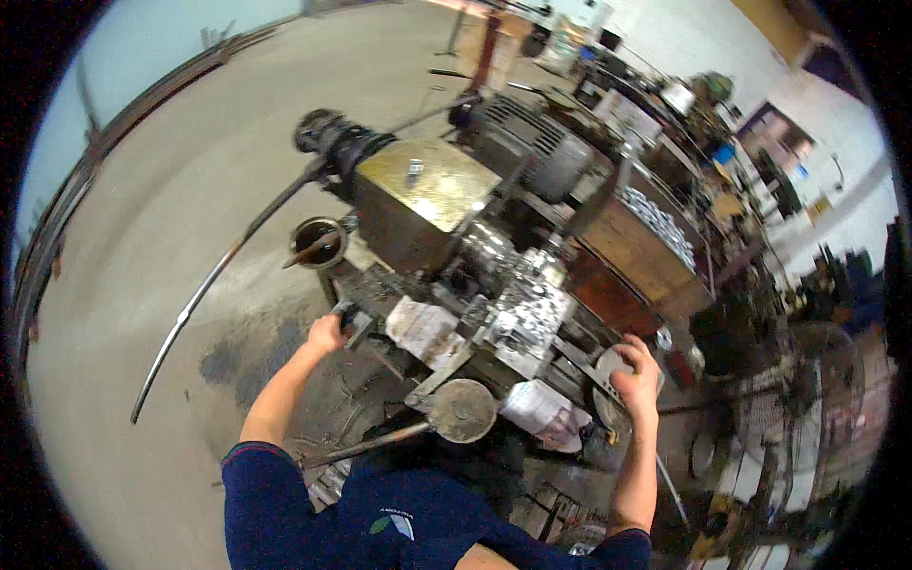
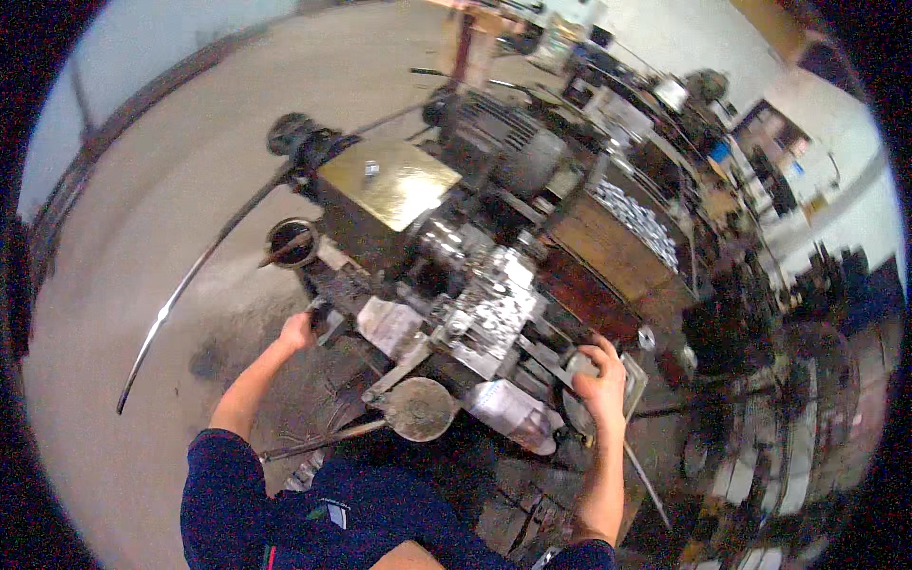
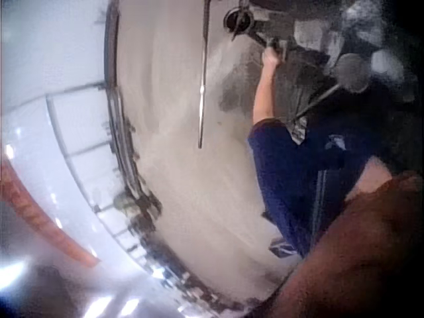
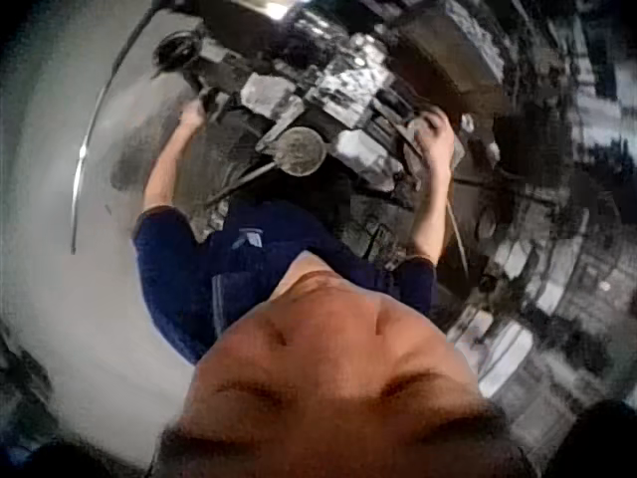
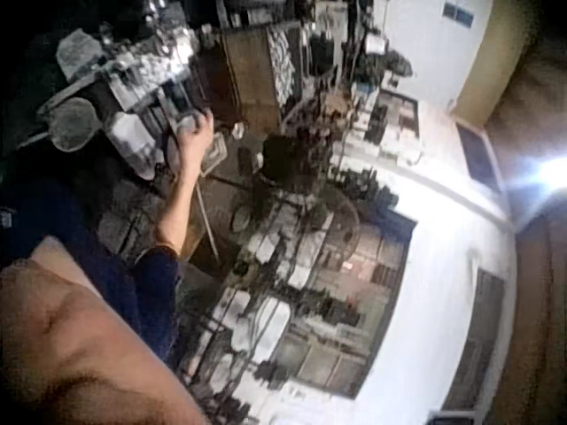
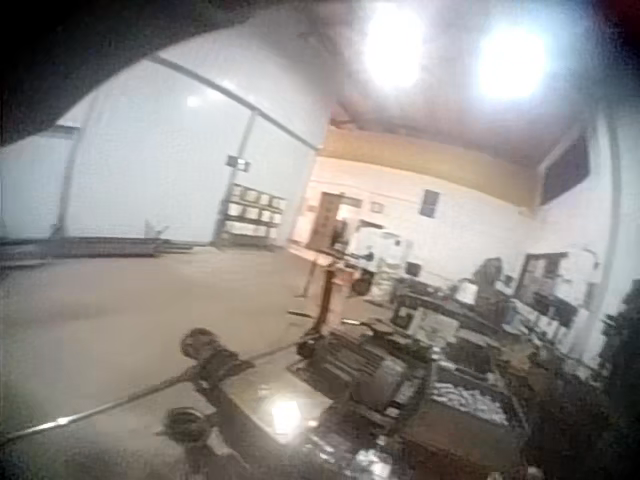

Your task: The person operates a manual lathe machine by inserting a metal piece into the spindle, pulling levers to engage the mechanism, and placing the finished components into a wire basket.

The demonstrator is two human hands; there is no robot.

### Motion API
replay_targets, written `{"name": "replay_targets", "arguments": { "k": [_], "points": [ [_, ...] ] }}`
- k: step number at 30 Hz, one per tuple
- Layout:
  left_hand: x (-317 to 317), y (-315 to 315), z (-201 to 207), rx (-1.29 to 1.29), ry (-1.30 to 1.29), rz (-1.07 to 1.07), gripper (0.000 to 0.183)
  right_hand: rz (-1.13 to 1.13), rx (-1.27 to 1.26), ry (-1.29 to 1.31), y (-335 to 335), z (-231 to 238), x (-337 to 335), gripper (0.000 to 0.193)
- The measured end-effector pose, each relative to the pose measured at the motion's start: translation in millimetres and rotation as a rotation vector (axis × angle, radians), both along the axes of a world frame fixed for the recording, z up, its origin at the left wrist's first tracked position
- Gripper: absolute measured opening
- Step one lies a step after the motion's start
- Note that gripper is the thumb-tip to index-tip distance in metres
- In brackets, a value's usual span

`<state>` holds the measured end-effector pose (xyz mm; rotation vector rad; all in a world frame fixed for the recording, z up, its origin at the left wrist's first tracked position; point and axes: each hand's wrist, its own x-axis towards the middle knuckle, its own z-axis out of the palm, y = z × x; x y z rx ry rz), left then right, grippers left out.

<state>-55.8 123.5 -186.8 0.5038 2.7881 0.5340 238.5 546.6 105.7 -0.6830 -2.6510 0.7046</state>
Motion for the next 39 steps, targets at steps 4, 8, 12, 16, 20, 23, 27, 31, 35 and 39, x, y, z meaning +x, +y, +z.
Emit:
{"name": "replay_targets", "arguments": {
  "k": [4,8,12,16,20,23,27,31,35,39],
  "points": [
    [-41,-14,10,-0.471,0.16,-0.429,0.023,-0.254,-0.059,-0.075,64,-45,107,0.039],
    [-53,-2,14,-0.531,0.223,-0.433,0.02,-0.539,0.178,-0.198,104,-82,199,0.046],
    [-45,-22,12,-0.4,0.1,-0.252,0.023,-0.829,0.107,-0.764,136,-109,269,0.059],
    [-33,-38,33,-0.212,-0.043,-0.088,0.036,-0.981,0.339,-0.692,152,-168,348,0.05],
    [-24,-96,25,-0.235,-0.123,-0.09,0.038,-0.945,0.414,-0.575,96,-184,344,0.036],
    [-3,-105,23,-0.178,-0.256,-0.052,0.038,-0.995,0.29,-0.562,19,-167,329,0.031],
    [6,-139,-9,0.015,-0.531,0.145,0.038,-0.988,0.111,-0.534,-58,-160,304,0.028],
    [10,-112,-14,0.081,-0.495,0.073,0.036,-0.961,0.052,-0.495,-80,-175,301,0.039],
    [3,-84,-1,0.086,-0.423,0.035,0.037,-0.98,0.042,-0.488,-89,-167,291,0.037],
    [-10,-83,1,0.145,-0.383,-0.016,0.037,-0.946,-0.02,-0.519,-88,-162,289,0.037]
  ]
}}
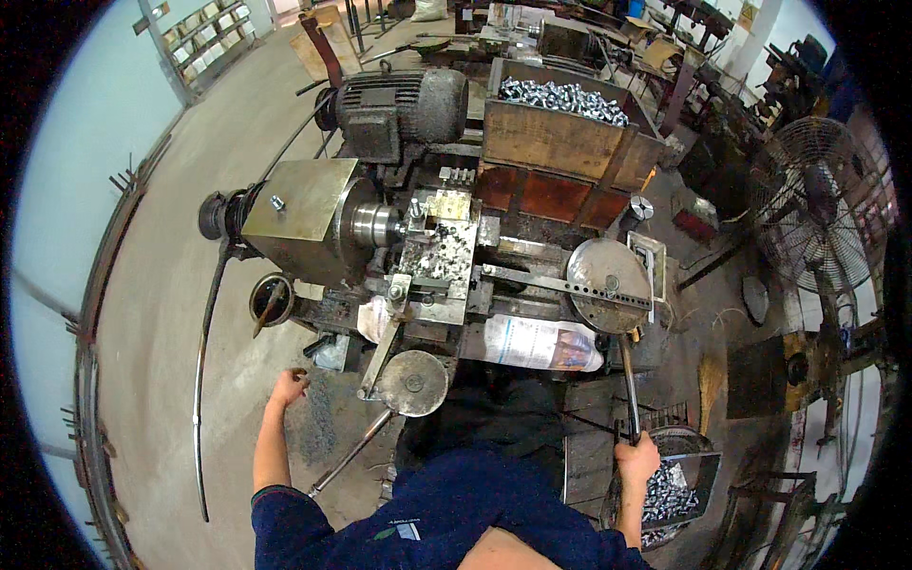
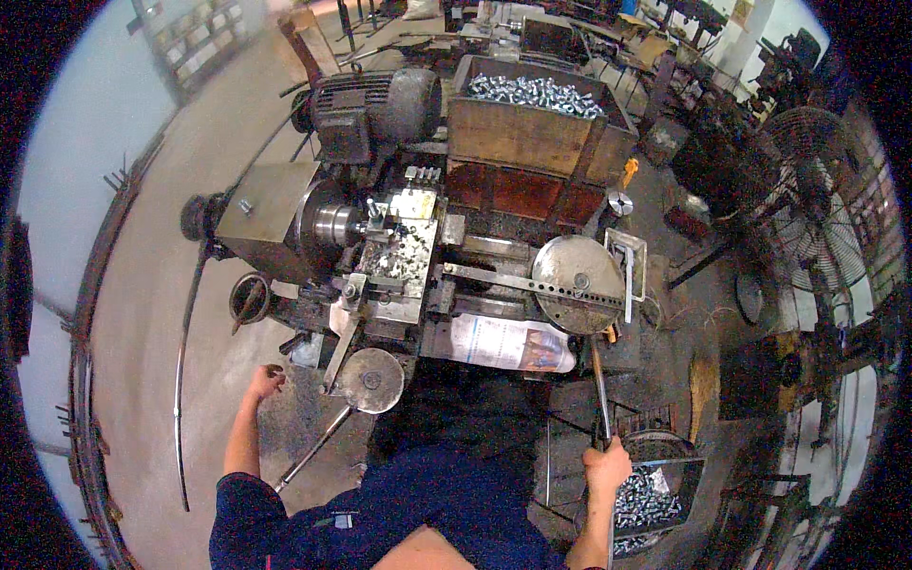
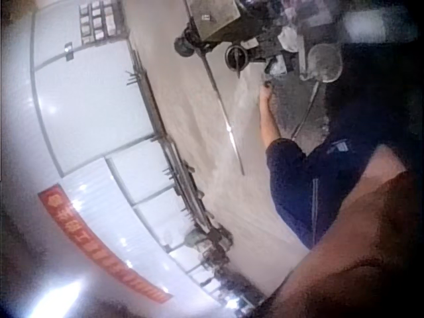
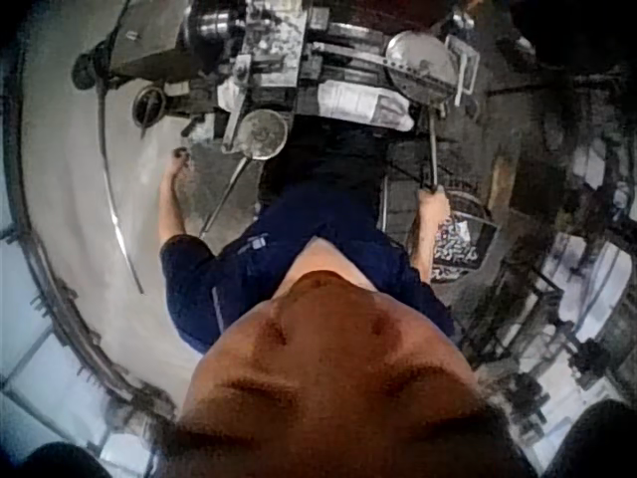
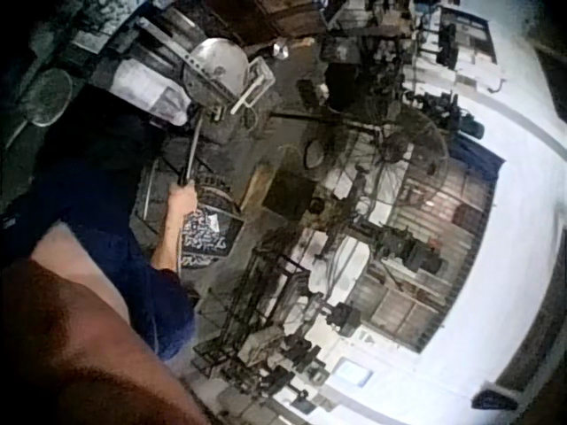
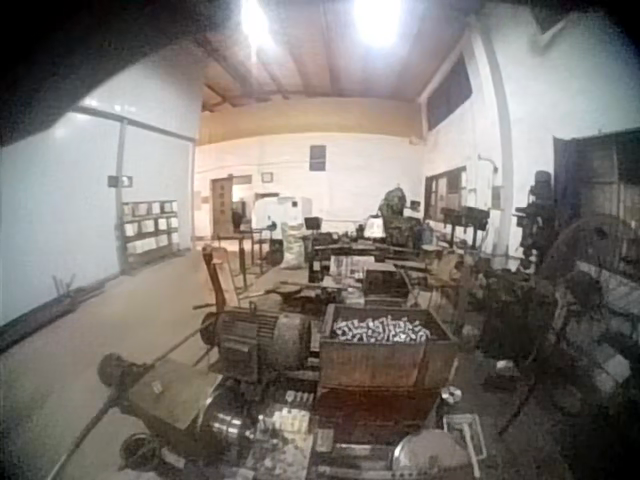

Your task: The person operates a manual lathe machine by inserting a metal piece into the spindle, pulling levers to engage the mechanism, and placing the finished components into a wire basket.

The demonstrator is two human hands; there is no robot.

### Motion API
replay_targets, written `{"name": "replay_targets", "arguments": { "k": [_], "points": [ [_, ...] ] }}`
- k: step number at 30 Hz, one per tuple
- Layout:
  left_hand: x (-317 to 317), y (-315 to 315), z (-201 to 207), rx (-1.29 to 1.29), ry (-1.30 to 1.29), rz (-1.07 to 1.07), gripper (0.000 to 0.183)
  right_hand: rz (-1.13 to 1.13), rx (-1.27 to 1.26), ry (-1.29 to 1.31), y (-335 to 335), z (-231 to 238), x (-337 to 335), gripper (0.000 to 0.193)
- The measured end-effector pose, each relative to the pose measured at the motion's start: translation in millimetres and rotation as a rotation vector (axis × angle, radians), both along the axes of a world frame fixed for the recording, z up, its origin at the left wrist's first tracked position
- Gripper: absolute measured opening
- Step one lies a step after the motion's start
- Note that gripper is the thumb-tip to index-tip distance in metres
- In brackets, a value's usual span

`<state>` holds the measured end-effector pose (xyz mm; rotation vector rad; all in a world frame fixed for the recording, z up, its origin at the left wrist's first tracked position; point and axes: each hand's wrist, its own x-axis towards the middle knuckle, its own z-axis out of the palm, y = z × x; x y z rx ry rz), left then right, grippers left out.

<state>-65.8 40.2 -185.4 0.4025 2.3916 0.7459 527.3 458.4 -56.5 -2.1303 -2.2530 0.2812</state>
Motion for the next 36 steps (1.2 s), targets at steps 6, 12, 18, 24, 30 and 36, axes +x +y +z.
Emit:
{"name": "replay_targets", "arguments": {
  "k": [6,12,18,24,30,36],
  "points": [
    [3,38,39,-0.047,0.074,-0.037,0.038,0.084,0.061,-0.195,38,-9,18,0.03],
    [-27,52,40,-0.158,0.361,-0.079,0.042,-0.106,-0.042,-0.344,137,14,38,0.036],
    [-25,85,-2,-0.328,0.577,-0.311,0.05,-0.168,0.082,-0.423,240,23,14,0.032],
    [6,100,-59,-0.406,0.499,0.232,0.052,-0.061,0.221,-0.448,268,13,3,0.027],
    [-17,105,-1,-0.564,0.485,-0.398,0.038,-0.134,0.283,-0.429,256,13,4,0.036],
    [3,82,-27,-0.416,0.478,0.01,0.044,-0.09,0.482,-0.21,206,-15,-12,0.073]
  ]
}}
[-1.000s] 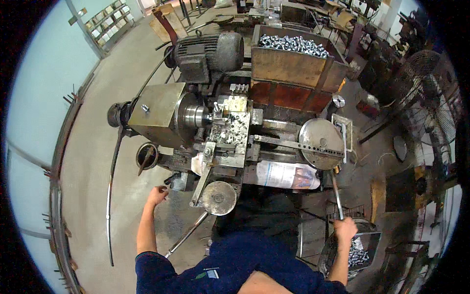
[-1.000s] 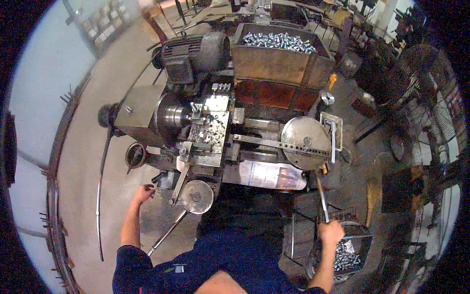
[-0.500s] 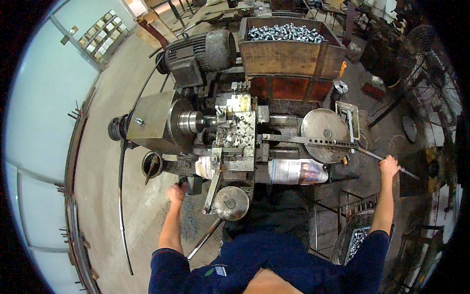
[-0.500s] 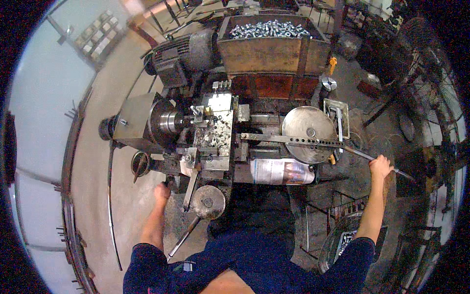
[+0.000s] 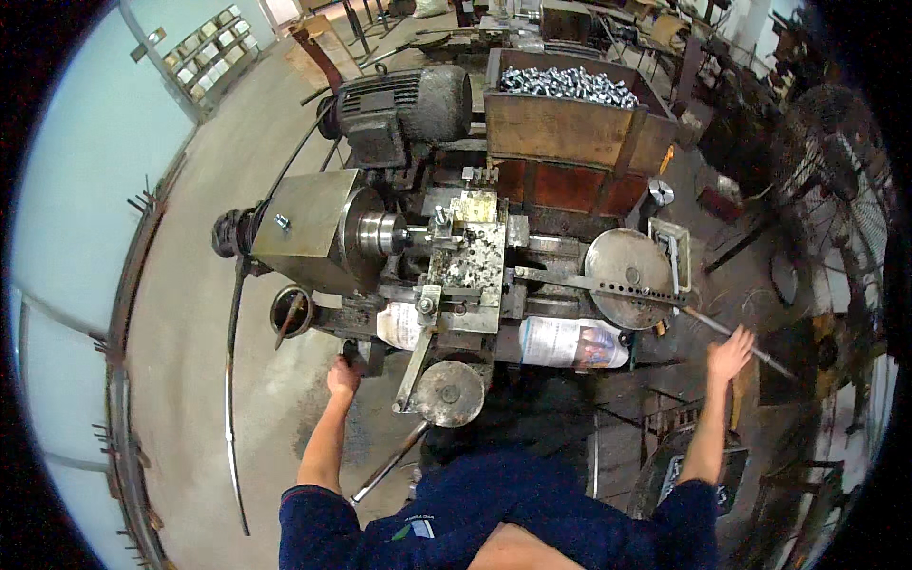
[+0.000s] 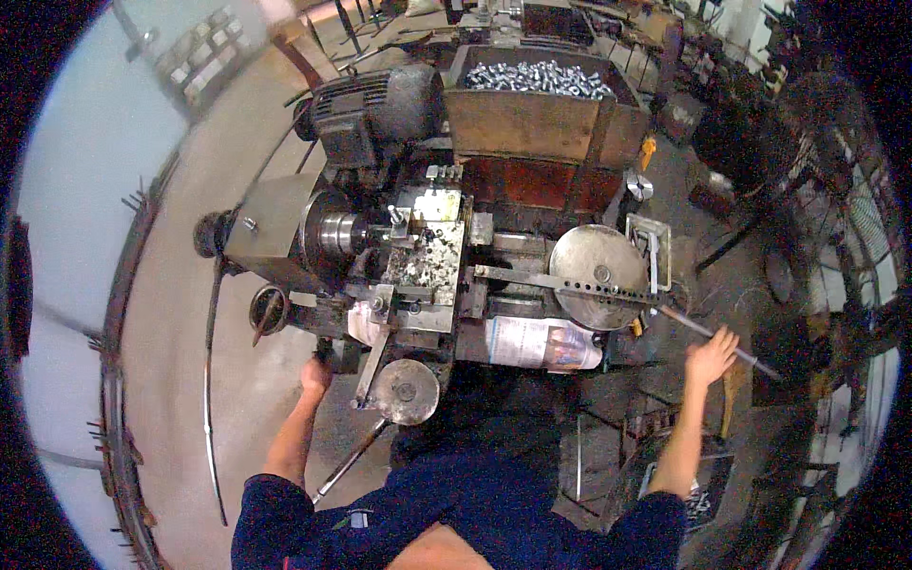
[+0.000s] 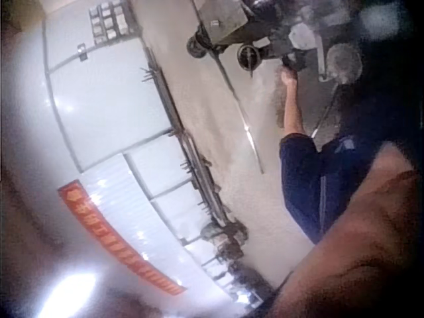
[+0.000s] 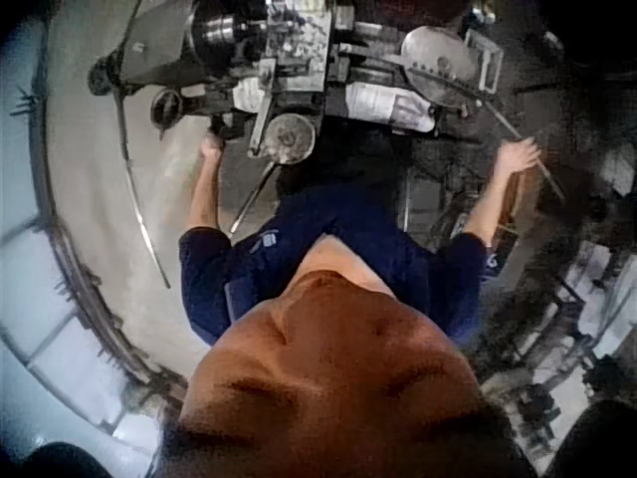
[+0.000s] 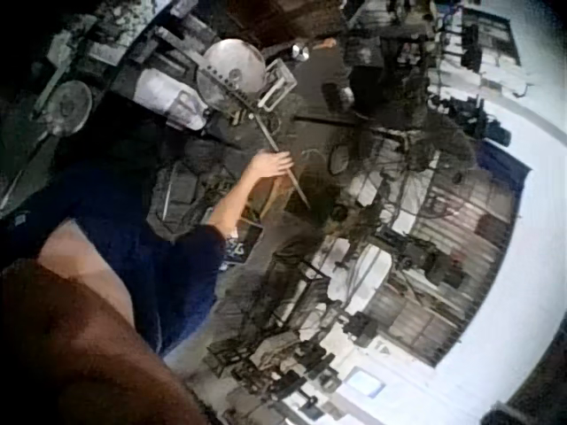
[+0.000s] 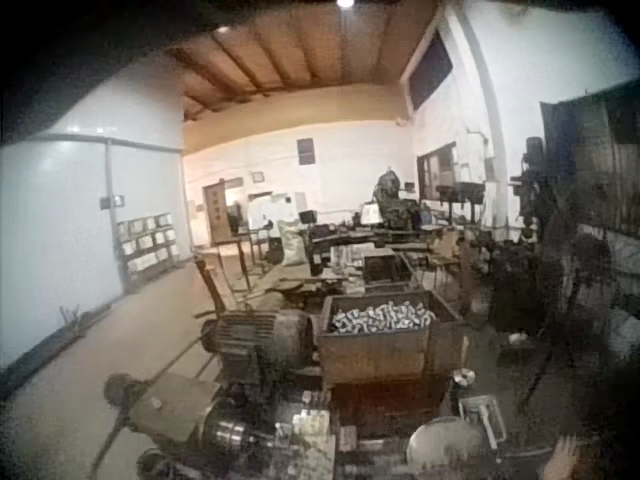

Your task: The person operates a manual lathe machine by inserting a metal piece into the spindle, pulling levers to engage the mechanism, and placing the finished components into a wire basket.

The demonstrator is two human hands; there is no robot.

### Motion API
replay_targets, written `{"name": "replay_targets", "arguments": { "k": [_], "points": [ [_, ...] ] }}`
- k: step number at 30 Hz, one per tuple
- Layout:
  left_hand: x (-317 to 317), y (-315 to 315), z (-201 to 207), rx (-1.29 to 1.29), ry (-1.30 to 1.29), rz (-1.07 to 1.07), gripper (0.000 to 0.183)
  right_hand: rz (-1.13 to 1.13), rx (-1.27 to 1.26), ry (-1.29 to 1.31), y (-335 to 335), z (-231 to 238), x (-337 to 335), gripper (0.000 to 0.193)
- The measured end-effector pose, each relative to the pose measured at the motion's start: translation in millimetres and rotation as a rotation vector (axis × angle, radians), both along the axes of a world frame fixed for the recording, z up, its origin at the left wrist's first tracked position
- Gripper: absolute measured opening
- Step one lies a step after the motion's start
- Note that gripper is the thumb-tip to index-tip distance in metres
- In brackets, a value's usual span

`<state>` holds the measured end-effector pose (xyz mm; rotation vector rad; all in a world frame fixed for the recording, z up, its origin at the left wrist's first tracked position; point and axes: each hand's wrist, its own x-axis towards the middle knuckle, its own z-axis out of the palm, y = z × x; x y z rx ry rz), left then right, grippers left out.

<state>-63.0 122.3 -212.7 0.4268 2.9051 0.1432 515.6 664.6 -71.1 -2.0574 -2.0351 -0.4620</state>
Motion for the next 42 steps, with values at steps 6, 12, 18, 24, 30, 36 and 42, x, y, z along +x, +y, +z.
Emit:
{"name": "replay_targets", "arguments": {
  "k": [6,12,18,24,30,36,42],
  "points": [
    [4,-26,5,0.254,-0.134,-0.192,0.051,0.294,-0.015,0.246,-82,5,-23,0.074],
    [-33,-26,131,0.277,-0.307,-0.193,0.045,0.968,0.073,0.461,-78,102,-135,0.052],
    [-46,-92,263,0.494,0.118,-0.079,0.036,1.667,-0.033,0.49,-172,197,-342,0.047],
    [-38,-163,240,0.356,-0.008,0.351,0.038,1.717,-0.032,-0.116,-227,171,-463,0.032],
    [43,-104,232,0.198,0.298,0.178,0.046,1.631,-0.016,-0.175,-213,147,-479,0.028],
    [-8,-124,222,0.743,-0.19,0.214,0.022,1.646,-0.123,-0.287,-219,151,-481,0.028],
    [-32,-108,206,0.784,-0.191,0.126,0.02,1.618,-0.107,-0.348,-212,153,-472,0.027]
  ]
}}
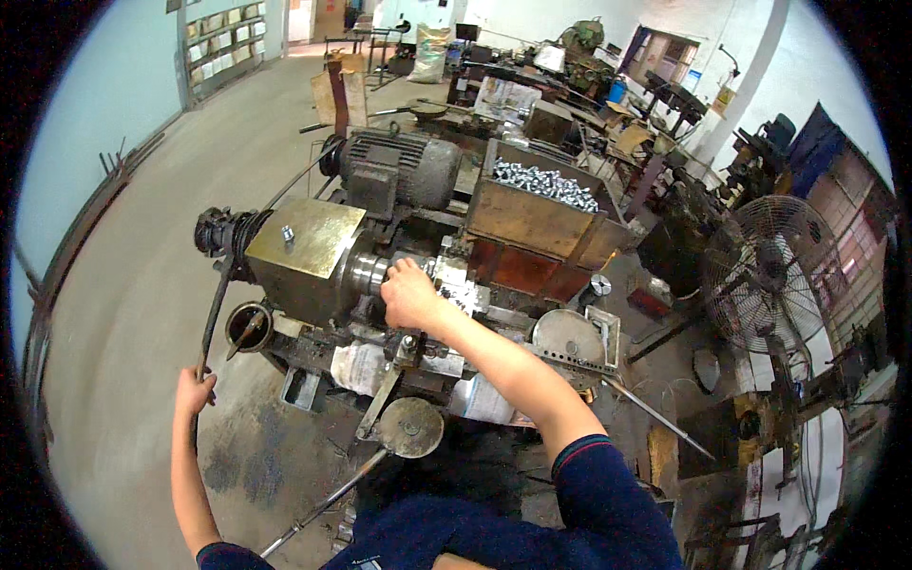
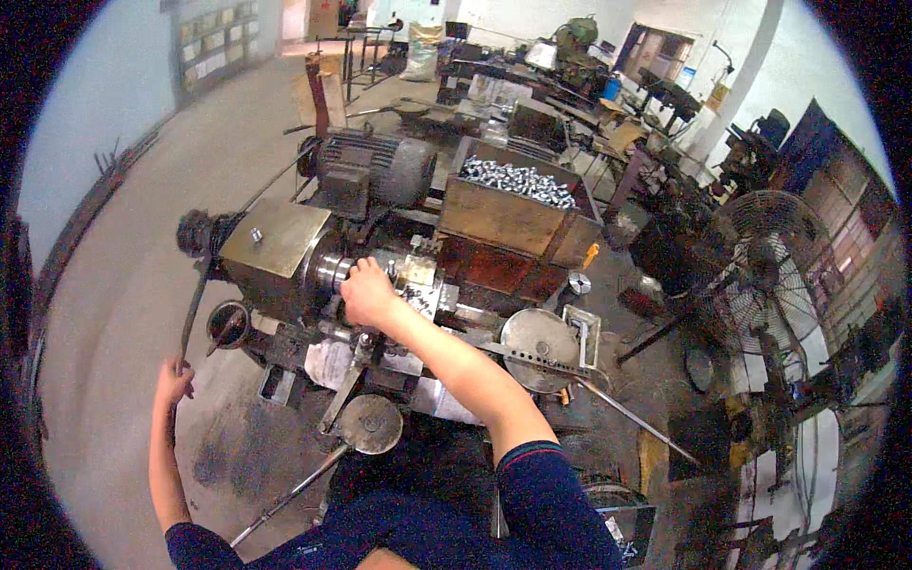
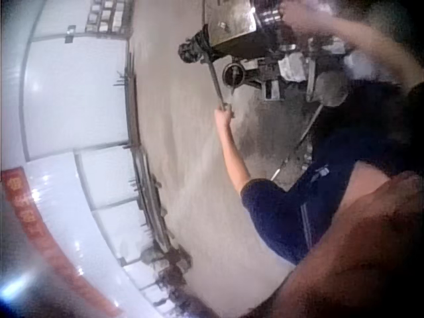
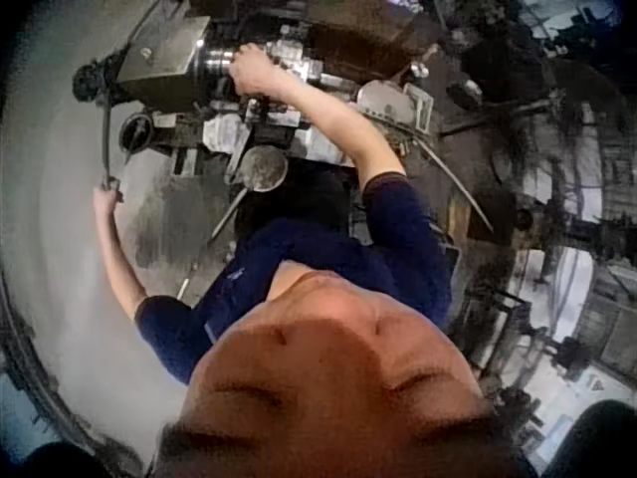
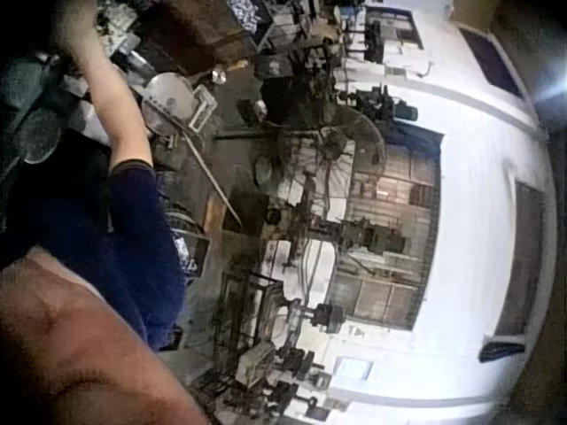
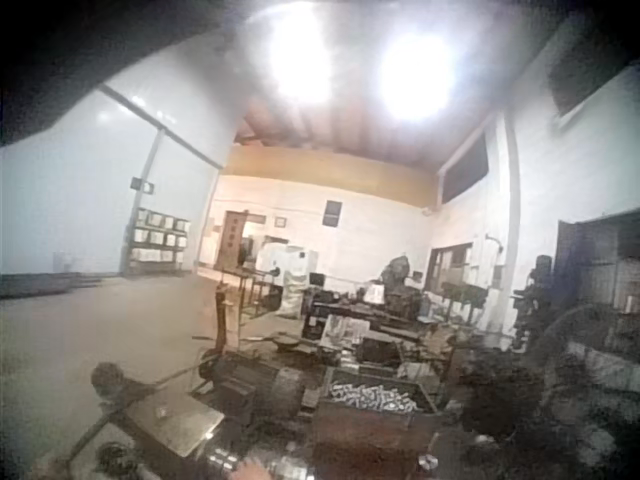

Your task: The person operates a manual lathe machine by inserting a metal piece into the spindle, pulling levers to engage the mechanism, and placing the finished components into a wire basket.

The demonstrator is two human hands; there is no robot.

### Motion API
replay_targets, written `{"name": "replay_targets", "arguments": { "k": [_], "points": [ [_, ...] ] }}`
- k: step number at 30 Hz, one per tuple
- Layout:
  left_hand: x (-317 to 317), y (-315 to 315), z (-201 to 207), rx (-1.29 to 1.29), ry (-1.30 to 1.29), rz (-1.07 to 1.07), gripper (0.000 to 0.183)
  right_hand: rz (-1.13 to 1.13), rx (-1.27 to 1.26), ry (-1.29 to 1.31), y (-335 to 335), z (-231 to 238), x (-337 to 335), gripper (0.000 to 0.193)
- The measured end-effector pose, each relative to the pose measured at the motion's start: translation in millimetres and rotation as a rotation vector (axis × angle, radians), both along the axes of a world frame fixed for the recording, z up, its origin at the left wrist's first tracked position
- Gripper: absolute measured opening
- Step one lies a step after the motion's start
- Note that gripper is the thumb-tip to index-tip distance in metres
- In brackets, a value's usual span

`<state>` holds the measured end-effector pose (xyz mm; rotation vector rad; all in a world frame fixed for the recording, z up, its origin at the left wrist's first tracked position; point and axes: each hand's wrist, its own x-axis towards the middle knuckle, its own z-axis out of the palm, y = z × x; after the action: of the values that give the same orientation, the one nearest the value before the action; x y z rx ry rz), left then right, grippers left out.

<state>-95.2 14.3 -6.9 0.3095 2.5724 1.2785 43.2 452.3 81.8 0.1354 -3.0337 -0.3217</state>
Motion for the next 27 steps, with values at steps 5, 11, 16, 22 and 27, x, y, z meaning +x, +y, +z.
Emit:
{"name": "replay_targets", "arguments": {
  "k": [5,11,16,22,27],
  "points": [
    [10,-6,-1,0.109,0.059,0.1,0.019,-0.012,0.101,0.007,-5,11,15,0.025],
    [22,-10,0,0.196,0.016,0.086,0.02,-0.046,-0.061,0.327,38,81,66,0.026],
    [24,14,-3,0.239,-0.043,0.061,0.016,-0.485,0.05,0.517,157,102,97,0.043],
    [27,10,2,0.295,-0.05,0.078,0.017,-0.395,-0.21,0.561,156,67,129,0.053],
    [24,1,-3,0.32,-0.064,0.059,0.019,-0.512,-0.426,0.587,161,2,207,0.051]
  ]
}}
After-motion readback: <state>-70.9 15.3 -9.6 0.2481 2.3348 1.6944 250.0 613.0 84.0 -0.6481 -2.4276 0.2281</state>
